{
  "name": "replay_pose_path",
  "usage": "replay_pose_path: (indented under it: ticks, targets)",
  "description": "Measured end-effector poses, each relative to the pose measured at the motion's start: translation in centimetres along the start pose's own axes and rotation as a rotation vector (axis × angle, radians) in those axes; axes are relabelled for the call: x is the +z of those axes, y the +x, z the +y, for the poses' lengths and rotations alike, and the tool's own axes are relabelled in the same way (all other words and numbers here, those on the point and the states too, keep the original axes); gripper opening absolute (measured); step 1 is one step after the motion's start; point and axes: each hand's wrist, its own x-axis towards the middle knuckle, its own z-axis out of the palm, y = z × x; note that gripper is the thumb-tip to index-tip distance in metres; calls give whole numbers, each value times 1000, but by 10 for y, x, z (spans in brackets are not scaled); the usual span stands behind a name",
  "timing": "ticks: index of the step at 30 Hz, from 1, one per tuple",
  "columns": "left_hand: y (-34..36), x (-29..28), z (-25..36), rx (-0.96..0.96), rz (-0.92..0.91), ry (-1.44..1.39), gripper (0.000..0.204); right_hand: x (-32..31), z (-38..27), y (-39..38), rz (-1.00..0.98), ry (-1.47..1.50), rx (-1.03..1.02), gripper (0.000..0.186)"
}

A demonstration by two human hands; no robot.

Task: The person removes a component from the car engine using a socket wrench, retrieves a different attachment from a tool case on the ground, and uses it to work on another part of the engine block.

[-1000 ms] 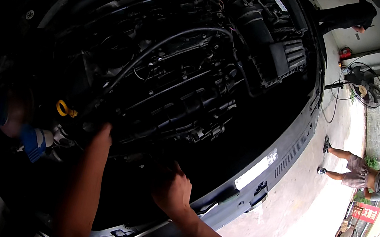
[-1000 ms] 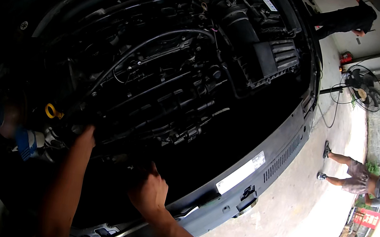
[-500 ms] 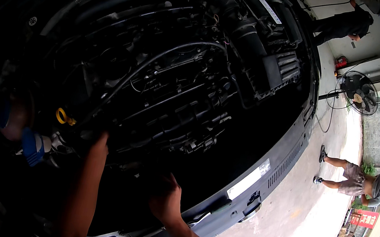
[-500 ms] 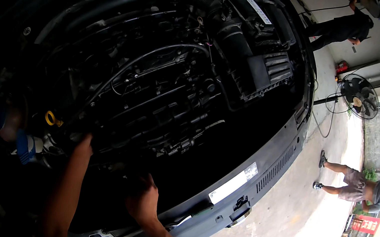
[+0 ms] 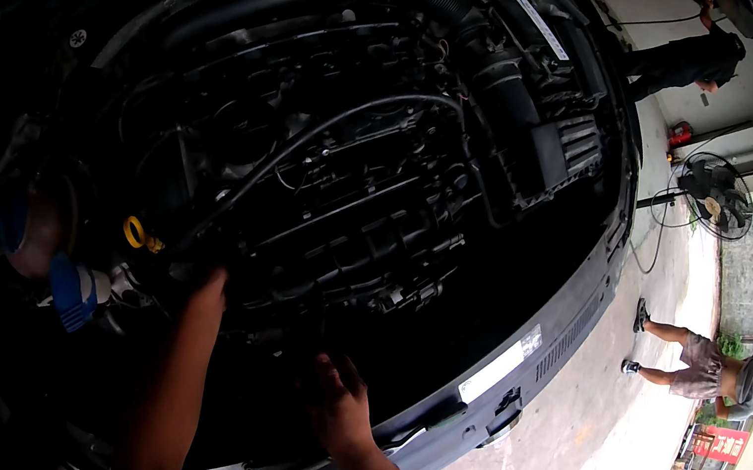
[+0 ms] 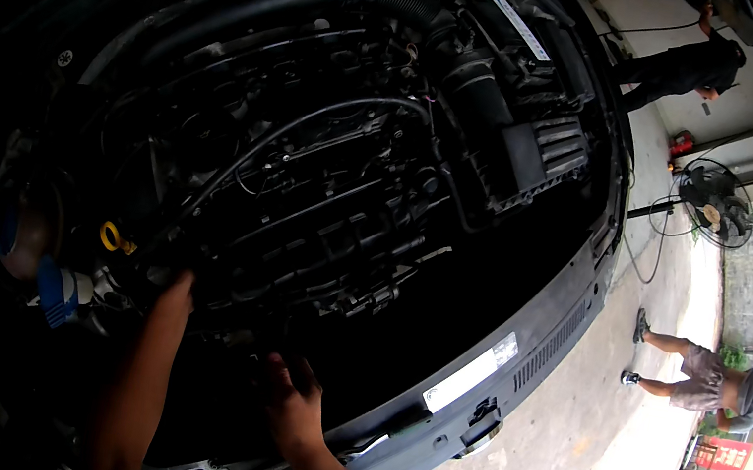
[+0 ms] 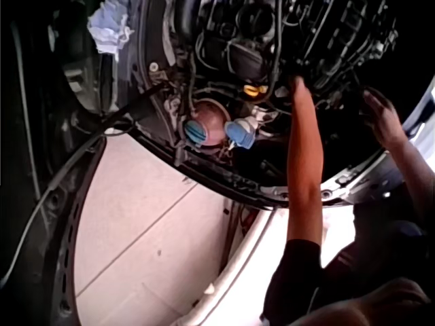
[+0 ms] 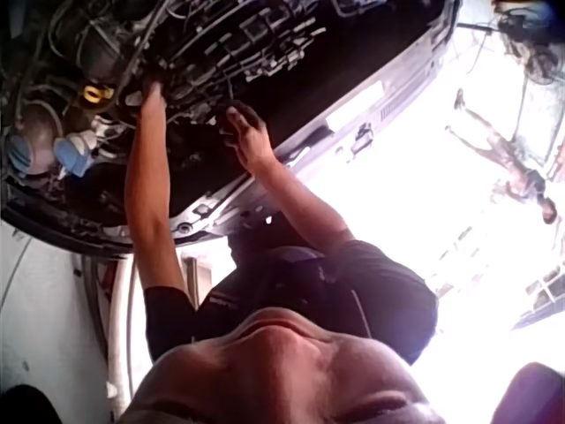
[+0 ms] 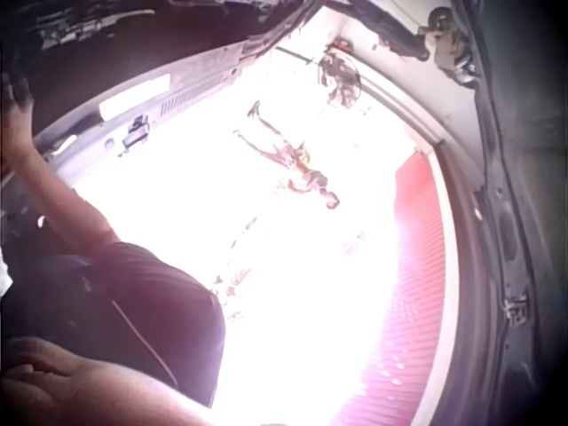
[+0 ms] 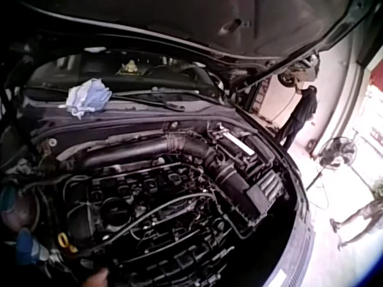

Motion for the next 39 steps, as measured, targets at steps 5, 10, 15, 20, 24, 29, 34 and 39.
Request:
replay_pose_path:
  ticks: [5, 10, 15, 20, 24, 29, 34, 39]
  targets:
    - [-1, -1, 5, 9, -1, 4, 41, -14, 1, 13, -140, -416, -21, 26]
    - [1, -2, 6, 11, 4, 1, 42, -4, 2, 6, 12, -1345, -711, 25]
    - [1, -1, 9, 8, 4, 6, 42, -8, 14, 14, -79, -821, -842, 22]
    - [3, 0, 4, 3, -4, -2, 43, -13, 1, 14, -376, 430, 390, 15]
    - [-1, -2, 4, 11, 6, 2, 44, -10, 6, 9, -141, -795, -325, 21]
    - [2, 1, 7, 28, 15, 3, 45, -7, 9, 9, -121, -1037, -840, 23]
    - [-1, 9, 6, 39, 1, -9, 46, -23, -16, 20, -514, -62, 373, 22]
    - [2, 0, 3, 39, 24, -4, 47, -8, 3, 18, -148, -1338, -810, 21]
